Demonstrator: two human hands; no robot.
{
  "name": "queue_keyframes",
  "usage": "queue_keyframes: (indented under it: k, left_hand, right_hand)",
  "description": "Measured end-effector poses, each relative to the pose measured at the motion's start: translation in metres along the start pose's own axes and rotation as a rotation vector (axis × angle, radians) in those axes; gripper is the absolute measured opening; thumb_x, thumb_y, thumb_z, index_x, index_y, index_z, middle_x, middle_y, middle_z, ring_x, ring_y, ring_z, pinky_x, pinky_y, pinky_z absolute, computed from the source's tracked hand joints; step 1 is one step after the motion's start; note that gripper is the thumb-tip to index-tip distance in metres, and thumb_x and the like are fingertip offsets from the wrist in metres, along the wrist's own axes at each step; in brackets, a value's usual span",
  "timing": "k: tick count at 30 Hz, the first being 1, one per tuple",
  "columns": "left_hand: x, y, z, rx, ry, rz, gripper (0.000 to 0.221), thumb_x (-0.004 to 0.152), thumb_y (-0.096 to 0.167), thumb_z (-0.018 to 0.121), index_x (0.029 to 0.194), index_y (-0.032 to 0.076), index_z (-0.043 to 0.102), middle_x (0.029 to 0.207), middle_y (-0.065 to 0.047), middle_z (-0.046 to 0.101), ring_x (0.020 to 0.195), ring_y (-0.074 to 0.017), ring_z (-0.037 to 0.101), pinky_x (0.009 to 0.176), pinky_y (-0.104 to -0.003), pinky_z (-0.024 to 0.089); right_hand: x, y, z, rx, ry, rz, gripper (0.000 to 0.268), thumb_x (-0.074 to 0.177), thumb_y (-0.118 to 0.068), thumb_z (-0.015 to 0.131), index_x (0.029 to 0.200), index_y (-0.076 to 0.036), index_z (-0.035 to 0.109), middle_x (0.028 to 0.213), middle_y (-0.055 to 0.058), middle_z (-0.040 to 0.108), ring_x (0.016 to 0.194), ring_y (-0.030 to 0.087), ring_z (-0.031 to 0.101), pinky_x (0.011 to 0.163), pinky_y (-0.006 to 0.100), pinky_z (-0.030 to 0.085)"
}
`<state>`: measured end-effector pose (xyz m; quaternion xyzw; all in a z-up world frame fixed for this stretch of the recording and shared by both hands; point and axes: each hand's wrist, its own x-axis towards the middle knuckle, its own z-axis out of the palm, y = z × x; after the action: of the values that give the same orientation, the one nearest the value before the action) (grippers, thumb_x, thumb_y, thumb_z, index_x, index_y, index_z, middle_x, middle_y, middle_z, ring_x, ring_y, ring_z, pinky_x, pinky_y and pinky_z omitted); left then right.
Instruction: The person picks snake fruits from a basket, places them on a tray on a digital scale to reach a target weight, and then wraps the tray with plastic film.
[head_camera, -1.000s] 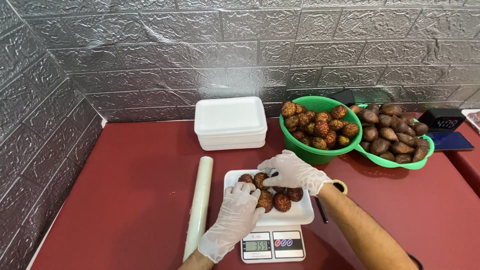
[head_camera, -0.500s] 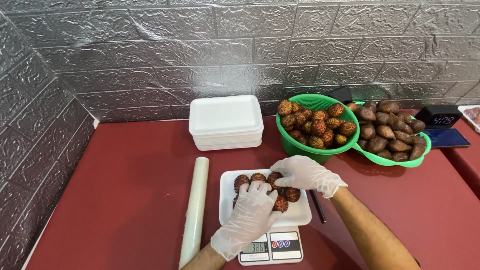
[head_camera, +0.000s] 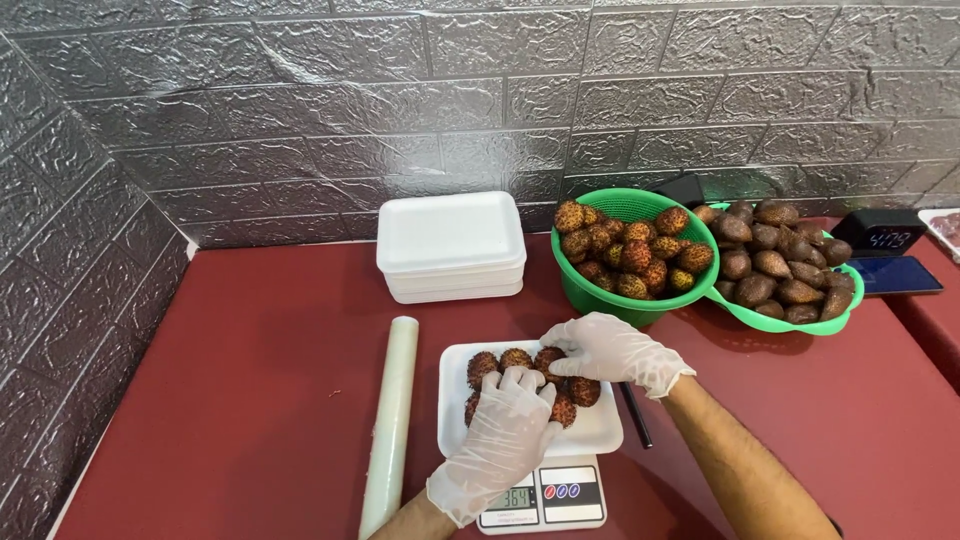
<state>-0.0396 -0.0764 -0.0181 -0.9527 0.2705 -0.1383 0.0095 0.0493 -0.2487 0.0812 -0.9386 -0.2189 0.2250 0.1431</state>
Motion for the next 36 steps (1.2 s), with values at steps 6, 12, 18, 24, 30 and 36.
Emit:
queue_keyframes:
  k: [6, 12, 18, 24, 30, 36]
  left_hand:
    - [-0.003, 0.001, -0.016, 0.024, 0.061, 0.014, 0.051, 0.086, 0.059, 0.072, 0.113, 0.016, 0.068, 0.111, -0.006, 0.061, 0.099, -0.0289, 0.053, 0.085, -0.046, 0.039]
    - [0.005, 0.01, -0.021, 0.05, 0.106, 0.047, 0.046, 0.083, 0.056, 0.075, 0.107, 0.018, 0.069, 0.1, -0.006, 0.059, 0.094, -0.0279, 0.053, 0.085, -0.045, 0.04]
    - [0.017, 0.021, -0.004, 0.062, 0.149, 0.062, 0.041, 0.082, 0.047, 0.074, 0.106, 0.014, 0.07, 0.094, -0.004, 0.059, 0.089, -0.0267, 0.052, 0.075, -0.042, 0.039]
    - [0.016, 0.022, -0.004, 0.105, 0.174, 0.04, 0.04, 0.083, 0.047, 0.072, 0.104, 0.012, 0.069, 0.093, -0.005, 0.06, 0.086, -0.0264, 0.053, 0.075, -0.043, 0.04]
    - [0.014, 0.022, -0.002, 0.084, 0.181, 0.026, 0.048, 0.082, 0.049, 0.073, 0.112, 0.011, 0.069, 0.099, -0.005, 0.061, 0.09, -0.0258, 0.053, 0.079, -0.042, 0.04]
    - [0.013, 0.022, -0.004, 0.095, 0.214, 0.027, 0.048, 0.082, 0.048, 0.072, 0.114, 0.013, 0.071, 0.097, -0.005, 0.061, 0.09, -0.0264, 0.052, 0.078, -0.043, 0.04]
  right_hand:
    - [-0.031, -0.002, -0.015, 0.156, 0.146, 0.092, 0.055, 0.091, -0.043, 0.066, 0.141, -0.021, 0.062, 0.14, -0.003, 0.07, 0.13, 0.014, 0.066, 0.109, 0.031, 0.05]
    - [-0.042, 0.037, 0.016, 0.064, 0.133, 0.081, 0.045, 0.087, -0.042, 0.073, 0.13, -0.029, 0.069, 0.127, -0.013, 0.075, 0.107, 0.011, 0.072, 0.097, 0.033, 0.053]
    - [-0.054, 0.027, 0.019, 0.124, 0.091, 0.128, 0.048, 0.086, -0.037, 0.076, 0.133, -0.033, 0.068, 0.095, -0.008, 0.072, 0.089, 0.012, 0.068, 0.084, 0.03, 0.052]
    - [-0.052, 0.034, 0.034, 0.019, 0.125, 0.151, 0.074, 0.074, -0.057, 0.086, 0.141, -0.04, 0.06, 0.142, -0.01, 0.064, 0.133, 0.018, 0.055, 0.108, 0.04, 0.046]
    - [-0.059, 0.021, 0.036, -0.024, 0.128, 0.268, 0.067, 0.083, -0.049, 0.079, 0.145, -0.046, 0.053, 0.129, -0.004, 0.064, 0.136, 0.027, 0.045, 0.108, 0.05, 0.043]
    - [-0.045, 0.055, 0.064, -0.018, 0.326, -0.005, 0.066, 0.077, -0.043, 0.083, 0.138, -0.03, 0.063, 0.1, 0.0, 0.075, 0.105, 0.023, 0.066, 0.112, 0.04, 0.038]
